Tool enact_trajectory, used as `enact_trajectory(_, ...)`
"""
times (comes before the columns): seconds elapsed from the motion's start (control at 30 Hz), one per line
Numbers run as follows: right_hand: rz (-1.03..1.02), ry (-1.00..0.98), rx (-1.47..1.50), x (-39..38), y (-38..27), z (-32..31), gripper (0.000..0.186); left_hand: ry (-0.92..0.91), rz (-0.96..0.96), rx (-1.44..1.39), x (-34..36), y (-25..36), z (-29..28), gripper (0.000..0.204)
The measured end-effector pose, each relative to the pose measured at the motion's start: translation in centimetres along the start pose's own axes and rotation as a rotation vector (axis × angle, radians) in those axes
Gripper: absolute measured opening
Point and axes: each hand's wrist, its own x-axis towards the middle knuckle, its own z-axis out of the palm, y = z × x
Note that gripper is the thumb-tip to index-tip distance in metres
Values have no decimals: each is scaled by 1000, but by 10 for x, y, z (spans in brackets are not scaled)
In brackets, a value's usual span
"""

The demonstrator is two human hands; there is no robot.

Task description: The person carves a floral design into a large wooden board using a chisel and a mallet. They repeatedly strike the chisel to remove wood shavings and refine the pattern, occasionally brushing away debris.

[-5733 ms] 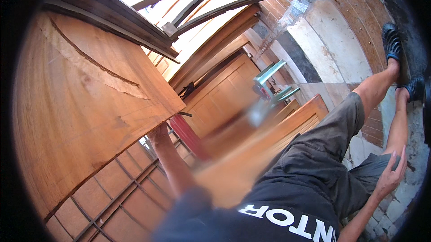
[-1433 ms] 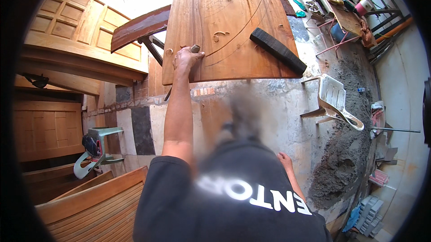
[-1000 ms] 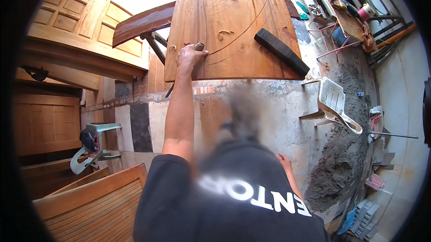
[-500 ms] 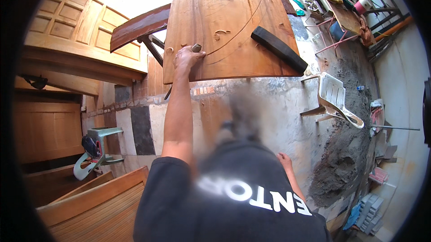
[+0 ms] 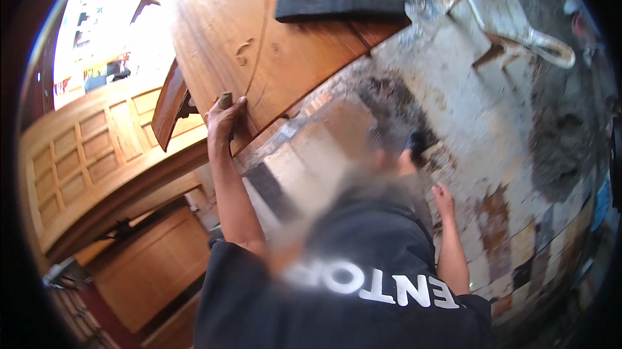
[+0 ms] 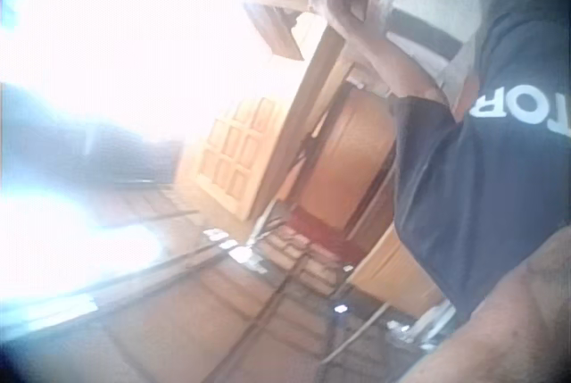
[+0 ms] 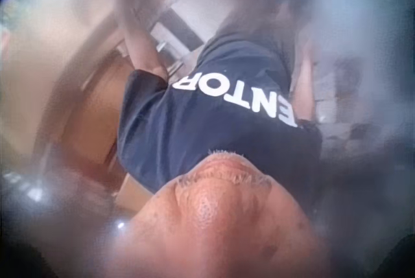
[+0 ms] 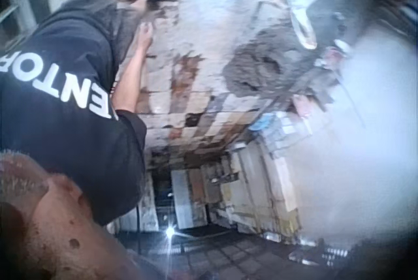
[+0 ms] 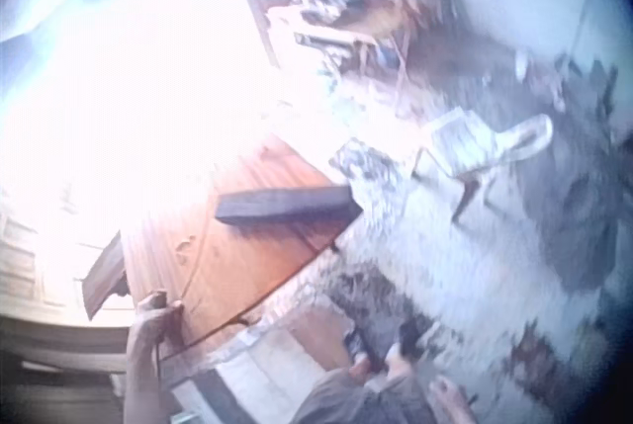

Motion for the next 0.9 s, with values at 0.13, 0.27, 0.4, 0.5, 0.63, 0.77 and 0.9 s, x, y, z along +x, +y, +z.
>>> enact_trajectory(0.13, 144, -66, -53, -11, -33, 30, 62, -112, -46, -14, -10, 14, 19, 27)
enact_trajectory(0.27, 85, -21, -89, 16, -18, 74, 65, -90, -31, -112, -6, -8, 7, 21)
enact_trajectory(0.4, -20, 53, -128, 40, -8, 110, 56, -69, -77, -130, -9, 3, 7, 21)
enact_trajectory(0.5, -6, 49, -175, 48, -5, 122, 54, -53, -113, -86, -9, 8, 2, 21)
enact_trajectory(0.63, 95, 26, -196, 54, -6, 129, 51, -144, -216, -33, -11, 12, -11, 38)
enact_trajectory(0.77, 88, 0, -210, 58, -10, 126, 48, 81, -258, -20, -13, -9, -59, 56)
enact_trajectory(0.9, 112, -51, -217, 66, -9, 119, 46, 274, -287, -58, -16, -12, -81, 66)
